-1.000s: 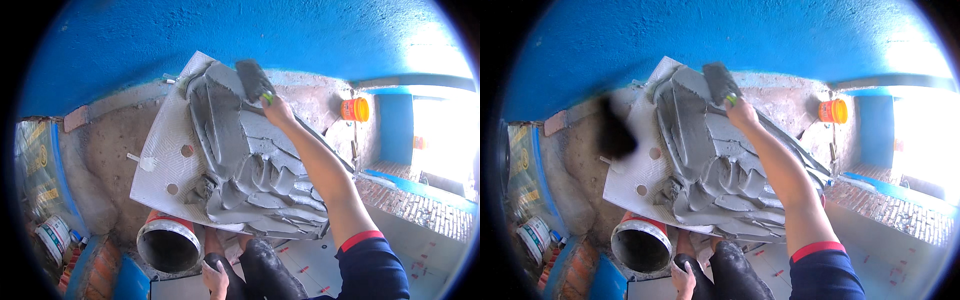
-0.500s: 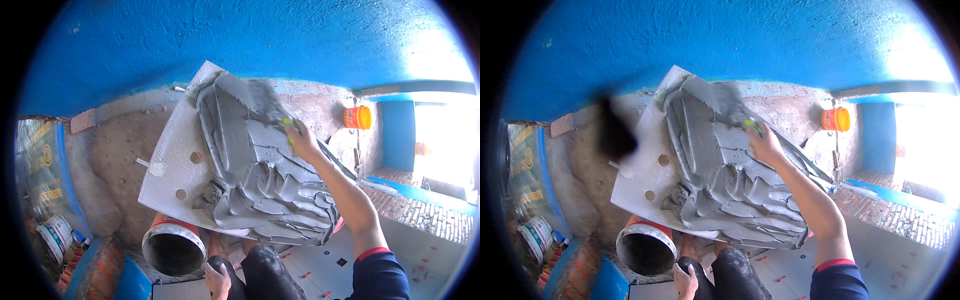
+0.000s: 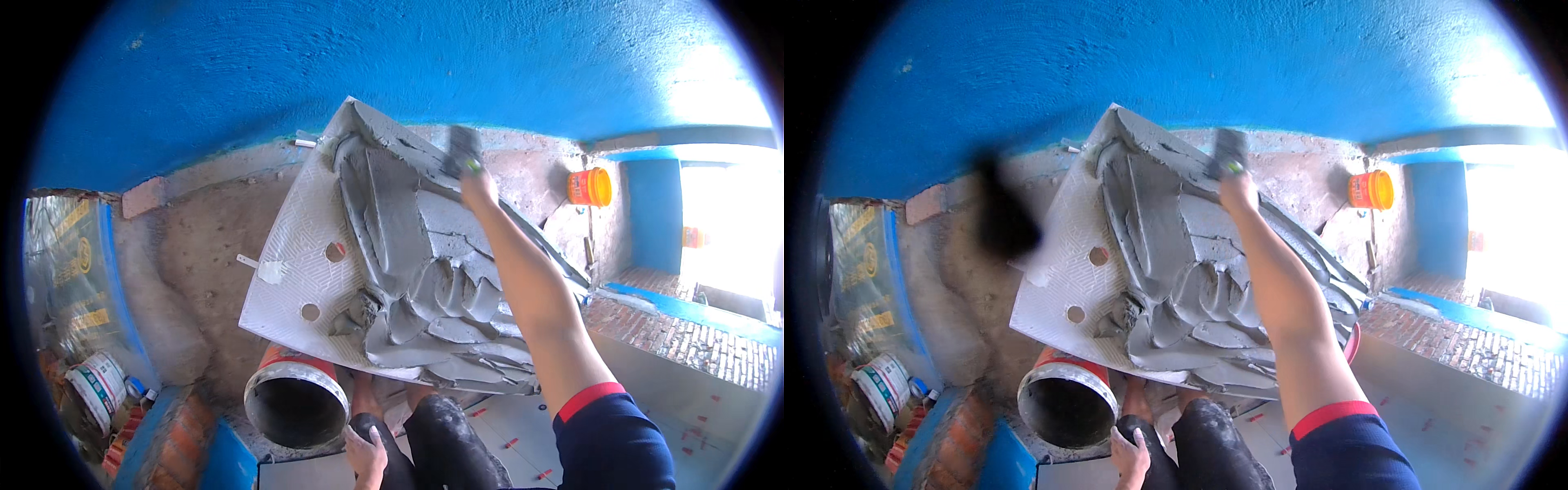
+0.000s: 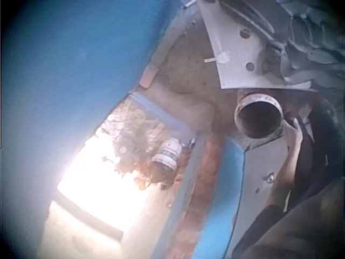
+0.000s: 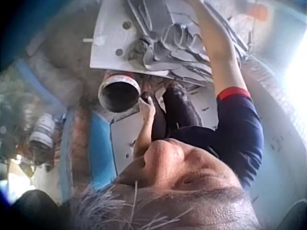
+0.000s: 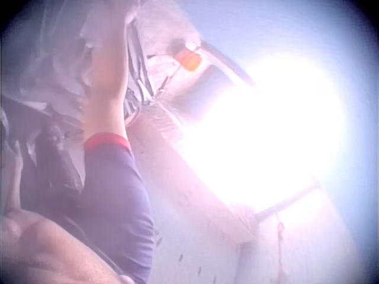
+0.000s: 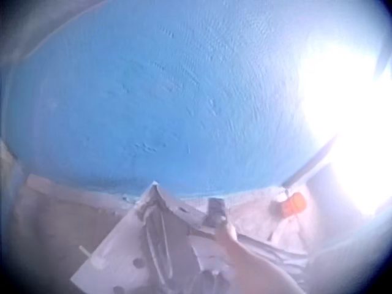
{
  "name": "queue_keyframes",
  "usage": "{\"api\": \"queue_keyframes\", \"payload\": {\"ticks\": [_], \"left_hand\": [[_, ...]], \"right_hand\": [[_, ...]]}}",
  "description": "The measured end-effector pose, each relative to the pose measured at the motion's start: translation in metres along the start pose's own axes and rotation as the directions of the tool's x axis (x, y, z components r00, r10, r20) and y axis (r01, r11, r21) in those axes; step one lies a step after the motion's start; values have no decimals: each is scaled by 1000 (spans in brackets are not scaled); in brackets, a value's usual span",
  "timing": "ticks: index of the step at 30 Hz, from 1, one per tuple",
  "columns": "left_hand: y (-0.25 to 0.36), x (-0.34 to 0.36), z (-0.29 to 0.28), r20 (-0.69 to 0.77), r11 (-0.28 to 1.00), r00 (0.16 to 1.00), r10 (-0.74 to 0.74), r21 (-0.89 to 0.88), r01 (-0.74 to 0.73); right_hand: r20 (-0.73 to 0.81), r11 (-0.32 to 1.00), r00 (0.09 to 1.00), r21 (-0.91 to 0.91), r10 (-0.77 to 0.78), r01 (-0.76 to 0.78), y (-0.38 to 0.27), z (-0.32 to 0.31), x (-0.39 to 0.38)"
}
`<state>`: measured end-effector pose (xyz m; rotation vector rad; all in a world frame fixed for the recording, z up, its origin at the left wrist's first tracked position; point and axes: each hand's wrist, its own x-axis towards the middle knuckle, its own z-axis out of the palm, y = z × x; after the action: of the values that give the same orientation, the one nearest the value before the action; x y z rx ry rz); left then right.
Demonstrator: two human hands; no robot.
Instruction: The person scoops mortar from a bucket with a trowel and spreads it across the back of a tile on the floor.
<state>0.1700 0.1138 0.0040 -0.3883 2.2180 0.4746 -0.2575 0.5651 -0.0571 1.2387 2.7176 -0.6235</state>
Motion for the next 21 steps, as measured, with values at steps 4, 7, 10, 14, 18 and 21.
{"api": "queue_keyframes", "payload": {"ticks": [4,7,10,14,18,21], "left_hand": [[-7,0,-11,4,1000,1000,-15,-16,15],[-8,-1,-17,49,1000,998,-31,6,31],[-5,0,-19,57,1000,998,-10,13,10],[0,1,-10,-6,998,998,64,23,-64],[1,1,-9,10,996,997,72,44,-73],[-9,0,-10,-27,999,999,44,24,-43]], "right_hand": [[94,896,933,259,347,-359,68,-43,-80],[391,621,819,534,421,-574,62,-58,-151],[534,359,706,615,466,-702,-16,-32,-180],[641,260,747,701,178,-664,-92,41,-179],[640,716,768,550,-30,-431,-131,61,-186],[660,965,742,253,-122,-65,-121,41,-184]]}}
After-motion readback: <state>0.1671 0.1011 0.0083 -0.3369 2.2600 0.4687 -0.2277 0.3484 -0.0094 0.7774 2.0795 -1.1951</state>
